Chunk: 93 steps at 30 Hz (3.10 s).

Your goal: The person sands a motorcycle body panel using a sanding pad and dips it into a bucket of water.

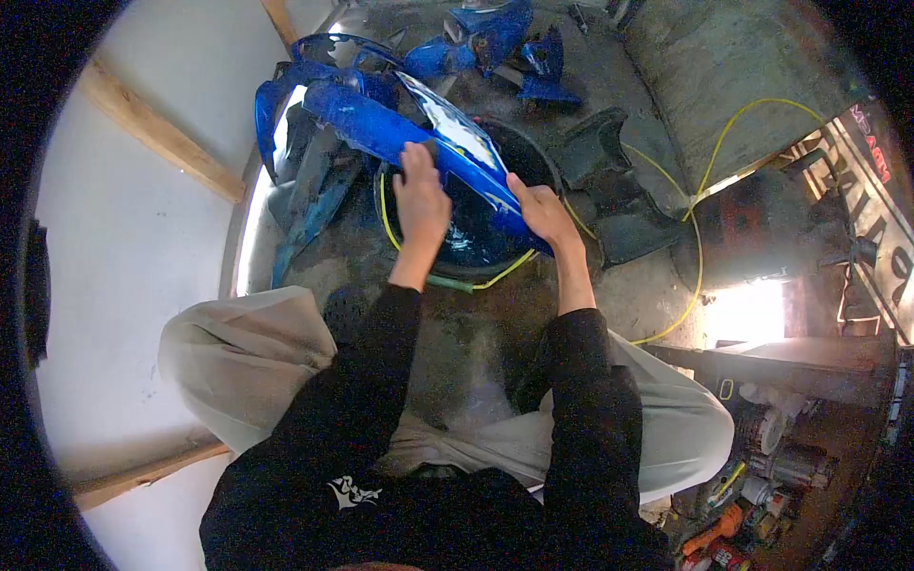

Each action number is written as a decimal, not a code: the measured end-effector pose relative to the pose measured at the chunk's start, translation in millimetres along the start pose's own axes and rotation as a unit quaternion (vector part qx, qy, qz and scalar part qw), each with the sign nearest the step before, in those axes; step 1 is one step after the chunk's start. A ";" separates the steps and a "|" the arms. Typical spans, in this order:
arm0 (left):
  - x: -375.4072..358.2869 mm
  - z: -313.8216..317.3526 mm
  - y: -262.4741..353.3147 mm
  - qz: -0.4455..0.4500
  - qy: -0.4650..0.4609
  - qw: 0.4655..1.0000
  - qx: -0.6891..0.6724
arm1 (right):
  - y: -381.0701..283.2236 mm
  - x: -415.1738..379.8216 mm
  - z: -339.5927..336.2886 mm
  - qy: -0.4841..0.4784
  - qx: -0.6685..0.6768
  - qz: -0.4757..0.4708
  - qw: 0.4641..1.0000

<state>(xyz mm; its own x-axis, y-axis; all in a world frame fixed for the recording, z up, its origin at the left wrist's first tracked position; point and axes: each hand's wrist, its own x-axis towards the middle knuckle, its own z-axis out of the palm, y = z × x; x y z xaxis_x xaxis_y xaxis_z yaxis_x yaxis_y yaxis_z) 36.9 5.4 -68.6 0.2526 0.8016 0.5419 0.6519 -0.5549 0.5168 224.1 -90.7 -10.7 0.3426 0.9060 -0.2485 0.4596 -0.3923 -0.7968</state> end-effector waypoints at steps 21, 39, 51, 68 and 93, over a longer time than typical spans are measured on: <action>-59.4 -2.3 89.9 0.111 -0.064 0.978 -0.164 | 22.7 11.9 15.9 0.107 0.058 -0.097 0.988; 3.7 -11.9 47.7 0.117 0.035 0.991 -0.057 | 26.4 0.6 11.2 0.219 0.162 -0.069 0.960; 12.3 -20.7 44.5 0.329 -0.125 0.934 -0.067 | 14.0 -8.0 14.5 0.320 0.203 -0.050 0.924; 21.2 -12.7 34.2 0.259 -0.018 0.956 -0.140 | 17.8 -8.6 15.7 0.316 0.234 -0.043 0.919; 6.6 -8.5 44.6 0.346 -0.053 0.920 -0.176 | 18.0 -6.8 11.9 0.316 0.267 -0.048 0.909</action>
<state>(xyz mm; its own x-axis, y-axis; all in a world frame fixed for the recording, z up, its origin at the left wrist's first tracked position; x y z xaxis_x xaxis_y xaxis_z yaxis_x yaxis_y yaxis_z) 61.6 -15.9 -36.4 0.6011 0.2355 0.7637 0.0403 -0.9633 0.2653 220.4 -102.1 -29.9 0.8017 0.5939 0.0678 0.1066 -0.0305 -0.9938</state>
